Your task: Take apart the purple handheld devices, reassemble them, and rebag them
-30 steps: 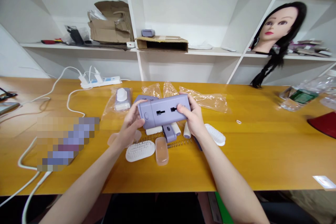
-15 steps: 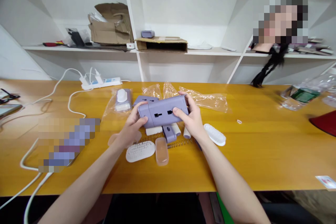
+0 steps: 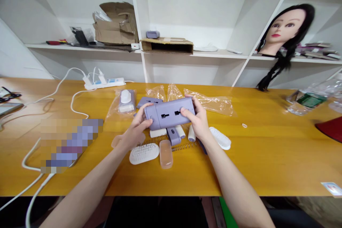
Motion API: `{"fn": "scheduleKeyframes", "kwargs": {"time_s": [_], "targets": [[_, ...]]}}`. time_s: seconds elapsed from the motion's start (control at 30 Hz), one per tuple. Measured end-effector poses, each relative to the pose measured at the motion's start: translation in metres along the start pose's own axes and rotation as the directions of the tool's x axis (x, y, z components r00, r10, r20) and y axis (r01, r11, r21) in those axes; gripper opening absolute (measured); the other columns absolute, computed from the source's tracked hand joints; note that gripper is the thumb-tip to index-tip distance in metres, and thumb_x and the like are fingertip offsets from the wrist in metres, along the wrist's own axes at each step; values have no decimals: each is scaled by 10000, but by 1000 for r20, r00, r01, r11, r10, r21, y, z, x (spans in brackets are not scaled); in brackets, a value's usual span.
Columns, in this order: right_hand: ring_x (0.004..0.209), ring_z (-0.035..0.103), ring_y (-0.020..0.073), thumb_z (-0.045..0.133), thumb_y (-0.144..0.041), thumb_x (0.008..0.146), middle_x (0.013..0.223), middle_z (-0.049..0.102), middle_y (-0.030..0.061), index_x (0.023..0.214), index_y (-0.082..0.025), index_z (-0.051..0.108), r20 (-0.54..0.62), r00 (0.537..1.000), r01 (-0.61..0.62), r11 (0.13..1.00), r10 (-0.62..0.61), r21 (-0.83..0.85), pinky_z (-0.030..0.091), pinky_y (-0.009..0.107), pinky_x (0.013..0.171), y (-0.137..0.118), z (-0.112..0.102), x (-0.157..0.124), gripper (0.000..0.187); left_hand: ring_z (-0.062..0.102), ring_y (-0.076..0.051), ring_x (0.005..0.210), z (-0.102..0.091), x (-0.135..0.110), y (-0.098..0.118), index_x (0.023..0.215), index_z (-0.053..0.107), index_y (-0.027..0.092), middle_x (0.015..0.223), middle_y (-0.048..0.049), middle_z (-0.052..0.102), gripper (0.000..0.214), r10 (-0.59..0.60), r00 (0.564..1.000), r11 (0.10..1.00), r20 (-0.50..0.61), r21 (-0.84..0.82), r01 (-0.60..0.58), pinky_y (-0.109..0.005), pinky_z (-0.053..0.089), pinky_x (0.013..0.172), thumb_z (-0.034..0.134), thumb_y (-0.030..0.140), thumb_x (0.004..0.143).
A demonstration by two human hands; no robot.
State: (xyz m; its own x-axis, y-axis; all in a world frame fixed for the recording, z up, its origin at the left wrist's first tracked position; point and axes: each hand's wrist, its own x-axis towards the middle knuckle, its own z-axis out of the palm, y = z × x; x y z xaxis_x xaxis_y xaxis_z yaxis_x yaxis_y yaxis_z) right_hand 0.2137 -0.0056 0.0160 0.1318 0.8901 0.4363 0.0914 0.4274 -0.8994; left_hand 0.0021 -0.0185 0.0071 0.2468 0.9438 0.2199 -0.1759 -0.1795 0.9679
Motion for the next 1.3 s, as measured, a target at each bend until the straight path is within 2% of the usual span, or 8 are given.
{"fn": "scheduleKeyframes", "kwargs": {"time_s": [0.13,0.27,0.6,0.73,0.97,1.07,1.17,1.3], "targets": [[826,556,205,732,-410,681,910,596,2,1100,-292,598,19,999,26,998,-25,-54,472,337,738,-4,0,-2,455,448,-136,665,-4,1,-5,1133,476,233,798,17,509,448,15,999,1000,-43,20,-14,-267,363,610,542,203,691],[879,561,218,739,-410,682,975,609,9,1102,-301,600,59,996,79,987,-71,-137,475,351,790,-9,-2,-2,455,282,-92,480,-6,1,-9,1104,506,228,573,77,350,459,-36,997,989,-67,140,45,-244,233,490,553,151,654],[846,547,197,724,-418,710,1002,590,3,1138,-312,569,90,992,97,982,-83,-165,471,341,776,-15,1,-8,467,319,-106,502,-7,-2,-11,1150,499,208,599,66,370,455,83,992,941,-96,336,-46,-254,282,503,487,153,699],[863,554,211,728,-411,706,978,599,8,1117,-308,590,68,995,88,983,-78,-161,473,353,785,-14,-3,-5,445,411,-145,616,-6,-4,-7,1205,475,200,691,30,458,504,13,1000,958,-27,285,-5,-281,343,591,476,183,701],[847,568,211,737,-403,688,933,603,4,1101,-300,612,52,998,27,998,-24,-55,482,349,765,-6,-9,1,444,448,-179,773,-13,1,-20,1225,480,269,876,-2,523,525,64,993,998,96,17,-65,-282,359,663,504,217,702],[832,564,213,730,-421,693,913,597,9,1108,-289,606,59,998,18,998,-15,-66,485,349,747,-8,-7,0,453,466,-177,807,-11,1,-21,1206,472,299,990,-8,520,488,-8,995,997,96,-73,15,-278,389,686,535,252,725],[830,554,206,729,-434,700,947,591,11,1128,-294,581,87,996,42,992,-32,-115,476,346,754,-12,-2,-5,475,472,-168,809,-9,-1,-19,1197,435,313,993,-7,493,426,-98,994,991,50,-86,102,-265,399,681,547,328,785],[844,530,205,645,-498,772,978,572,16,1154,-311,557,98,992,97,983,-82,-159,456,342,761,-15,4,-11,435,464,-148,774,-8,-1,-21,1182,408,327,965,5,470,432,-103,995,988,9,-116,104,-237,389,633,576,363,786]]}}
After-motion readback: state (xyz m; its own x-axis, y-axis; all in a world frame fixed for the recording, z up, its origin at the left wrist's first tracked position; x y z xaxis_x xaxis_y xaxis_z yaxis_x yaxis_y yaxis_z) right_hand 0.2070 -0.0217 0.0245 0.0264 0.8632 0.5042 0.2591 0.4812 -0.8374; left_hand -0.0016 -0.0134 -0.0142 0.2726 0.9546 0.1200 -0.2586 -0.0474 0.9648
